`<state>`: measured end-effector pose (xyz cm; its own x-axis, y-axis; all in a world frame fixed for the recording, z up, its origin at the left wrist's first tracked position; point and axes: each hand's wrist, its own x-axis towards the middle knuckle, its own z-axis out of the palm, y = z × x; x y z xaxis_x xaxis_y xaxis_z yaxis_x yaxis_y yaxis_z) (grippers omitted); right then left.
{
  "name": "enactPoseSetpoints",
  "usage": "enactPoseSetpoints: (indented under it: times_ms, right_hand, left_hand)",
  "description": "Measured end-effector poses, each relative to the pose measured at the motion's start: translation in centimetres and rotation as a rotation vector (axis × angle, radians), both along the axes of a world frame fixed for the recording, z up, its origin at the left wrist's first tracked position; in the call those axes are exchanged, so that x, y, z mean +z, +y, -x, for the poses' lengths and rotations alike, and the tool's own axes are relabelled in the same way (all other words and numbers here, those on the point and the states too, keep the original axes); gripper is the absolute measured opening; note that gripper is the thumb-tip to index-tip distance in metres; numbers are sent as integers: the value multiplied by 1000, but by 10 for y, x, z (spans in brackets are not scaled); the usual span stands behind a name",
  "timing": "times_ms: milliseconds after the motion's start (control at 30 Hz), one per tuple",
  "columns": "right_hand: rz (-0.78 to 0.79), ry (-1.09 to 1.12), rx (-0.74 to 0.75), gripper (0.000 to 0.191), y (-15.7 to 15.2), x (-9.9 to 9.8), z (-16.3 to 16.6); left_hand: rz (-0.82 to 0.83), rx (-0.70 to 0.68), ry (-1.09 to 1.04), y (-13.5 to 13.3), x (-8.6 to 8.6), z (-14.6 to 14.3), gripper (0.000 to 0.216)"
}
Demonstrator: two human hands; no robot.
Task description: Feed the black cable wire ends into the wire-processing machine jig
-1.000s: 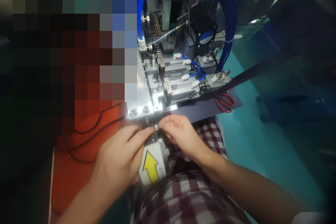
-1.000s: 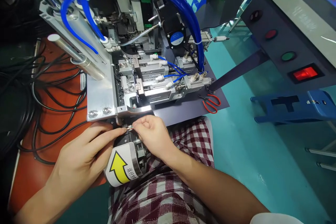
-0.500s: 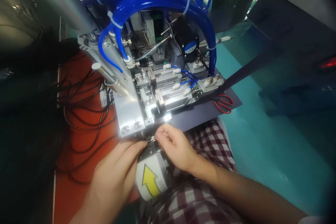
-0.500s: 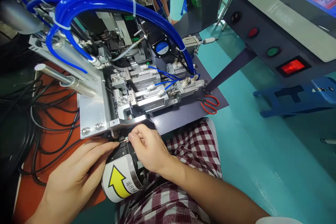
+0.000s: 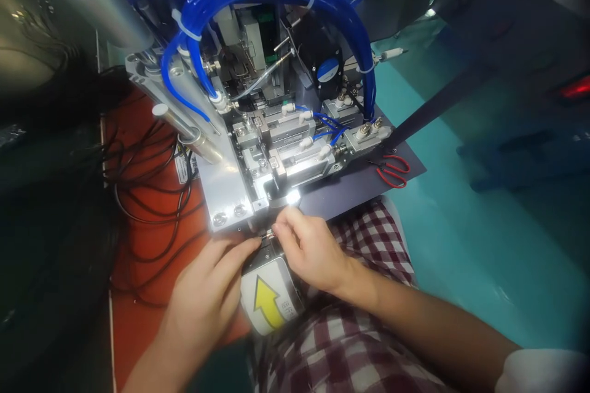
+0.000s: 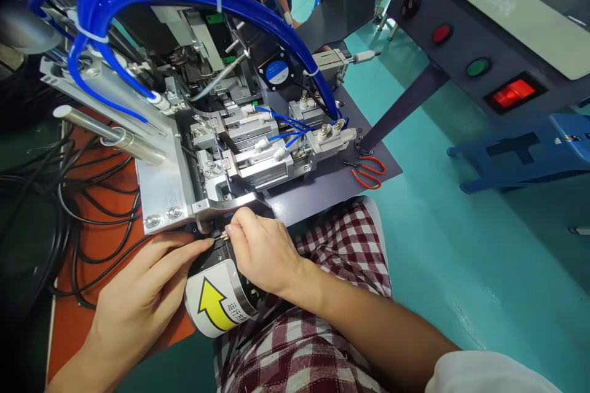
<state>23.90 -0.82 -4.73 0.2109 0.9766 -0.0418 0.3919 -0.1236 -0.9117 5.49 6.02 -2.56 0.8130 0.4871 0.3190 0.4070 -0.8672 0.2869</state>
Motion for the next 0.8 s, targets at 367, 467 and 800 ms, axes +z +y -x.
enactPoseSetpoints:
  times_ms: [367, 467, 800]
  right_hand:
    - [274, 627, -91, 38, 0, -17, 1]
    - [229, 510, -74, 38, -1, -13, -2]
    - [200, 610, -101, 33, 1, -19, 5]
  left_hand:
    - [-137, 50, 131, -4, 7, 2, 34]
    - [-134, 52, 159, -3, 5, 6, 35]
    - [-116, 72, 166, -1, 1, 8, 36]
